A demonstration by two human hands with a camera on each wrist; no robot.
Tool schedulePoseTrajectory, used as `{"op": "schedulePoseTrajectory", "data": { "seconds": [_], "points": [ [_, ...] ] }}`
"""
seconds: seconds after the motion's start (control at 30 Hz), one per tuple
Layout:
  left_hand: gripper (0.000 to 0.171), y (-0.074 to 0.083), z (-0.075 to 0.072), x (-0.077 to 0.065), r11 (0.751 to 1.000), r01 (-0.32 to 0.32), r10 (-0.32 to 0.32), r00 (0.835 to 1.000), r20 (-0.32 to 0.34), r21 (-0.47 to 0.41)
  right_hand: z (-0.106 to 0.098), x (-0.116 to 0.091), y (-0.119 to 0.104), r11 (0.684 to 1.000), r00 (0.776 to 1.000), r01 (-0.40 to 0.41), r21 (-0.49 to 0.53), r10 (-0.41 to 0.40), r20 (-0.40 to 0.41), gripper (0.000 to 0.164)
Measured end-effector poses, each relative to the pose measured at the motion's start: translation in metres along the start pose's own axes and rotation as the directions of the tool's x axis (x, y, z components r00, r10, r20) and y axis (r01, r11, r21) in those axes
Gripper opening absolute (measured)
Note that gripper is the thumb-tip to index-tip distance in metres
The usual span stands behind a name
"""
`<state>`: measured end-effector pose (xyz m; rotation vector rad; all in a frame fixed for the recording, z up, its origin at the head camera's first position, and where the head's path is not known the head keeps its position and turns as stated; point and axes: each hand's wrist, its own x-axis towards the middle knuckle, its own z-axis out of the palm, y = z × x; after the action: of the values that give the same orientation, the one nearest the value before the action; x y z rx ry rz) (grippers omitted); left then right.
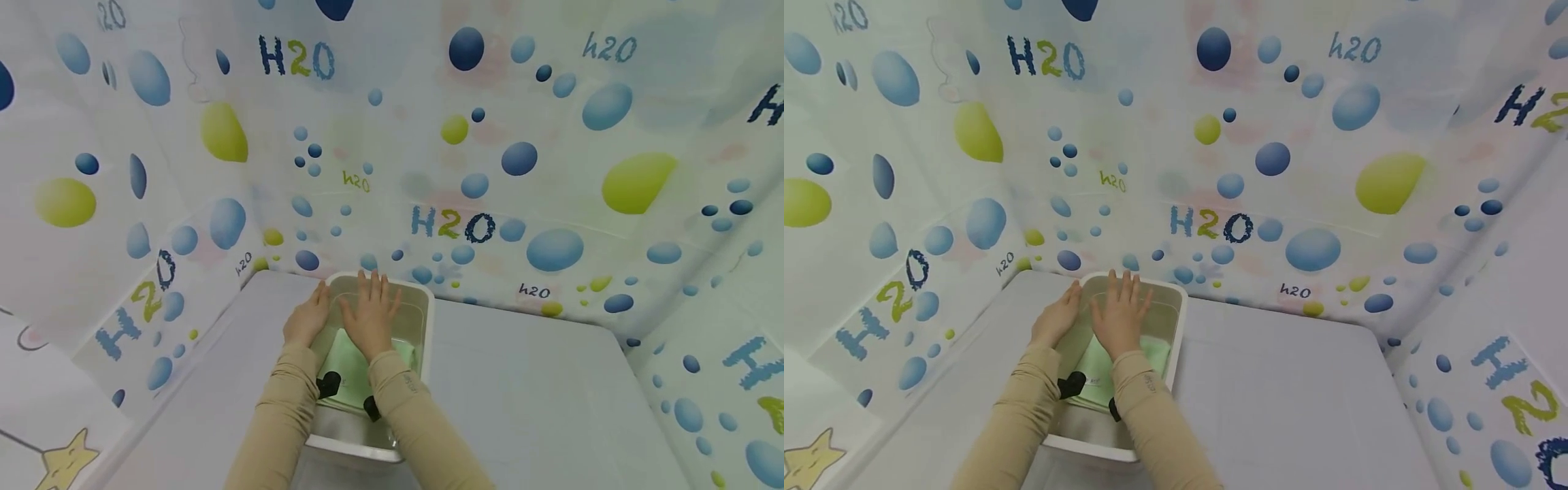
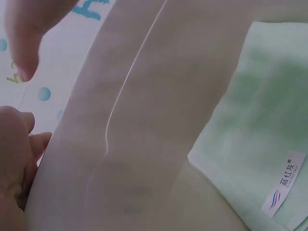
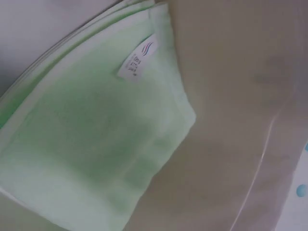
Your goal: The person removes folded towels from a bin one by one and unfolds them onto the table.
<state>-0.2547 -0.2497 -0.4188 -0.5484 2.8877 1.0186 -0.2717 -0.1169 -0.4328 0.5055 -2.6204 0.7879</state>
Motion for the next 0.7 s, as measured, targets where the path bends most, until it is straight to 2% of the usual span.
{"op": "schedulePoseTrajectory", "data": {
  "seconds": [0.1, 0.3, 0.43, 0.53, 0.7],
  "points": [
    [0.061, -0.001, -0.001, -0.001, 1.0, -0.001, 0.002, 1.0, 0.014, -0.017, 0.005, -0.001, 0.003, 0.999, 0.999, -0.03, -0.026, 0.031, 0.041, 0.063],
    [0.06, -0.001, -0.005, -0.002, 1.0, -0.003, 0.004, 1.0, 0.022, -0.026, 0.018, -0.001, 0.006, 0.997, 0.991, -0.018, -0.074, 0.028, 0.129, 0.066],
    [0.059, -0.002, -0.005, -0.002, 1.0, -0.007, 0.007, 1.0, 0.022, -0.011, 0.024, -0.002, 0.007, 0.996, 0.987, -0.035, -0.085, 0.048, 0.156, 0.068],
    [0.059, -0.002, -0.004, -0.001, 1.0, -0.014, 0.014, 1.0, 0.006, -0.004, 0.027, -0.002, 0.009, 0.996, 0.989, -0.027, -0.082, 0.039, 0.145, 0.068],
    [0.059, -0.001, 0.001, -0.001, 1.0, -0.017, 0.017, 1.0, -0.004, -0.004, 0.033, -0.005, 0.014, 0.991, 0.981, -0.014, -0.13, 0.038, 0.189, 0.069]
  ]
}}
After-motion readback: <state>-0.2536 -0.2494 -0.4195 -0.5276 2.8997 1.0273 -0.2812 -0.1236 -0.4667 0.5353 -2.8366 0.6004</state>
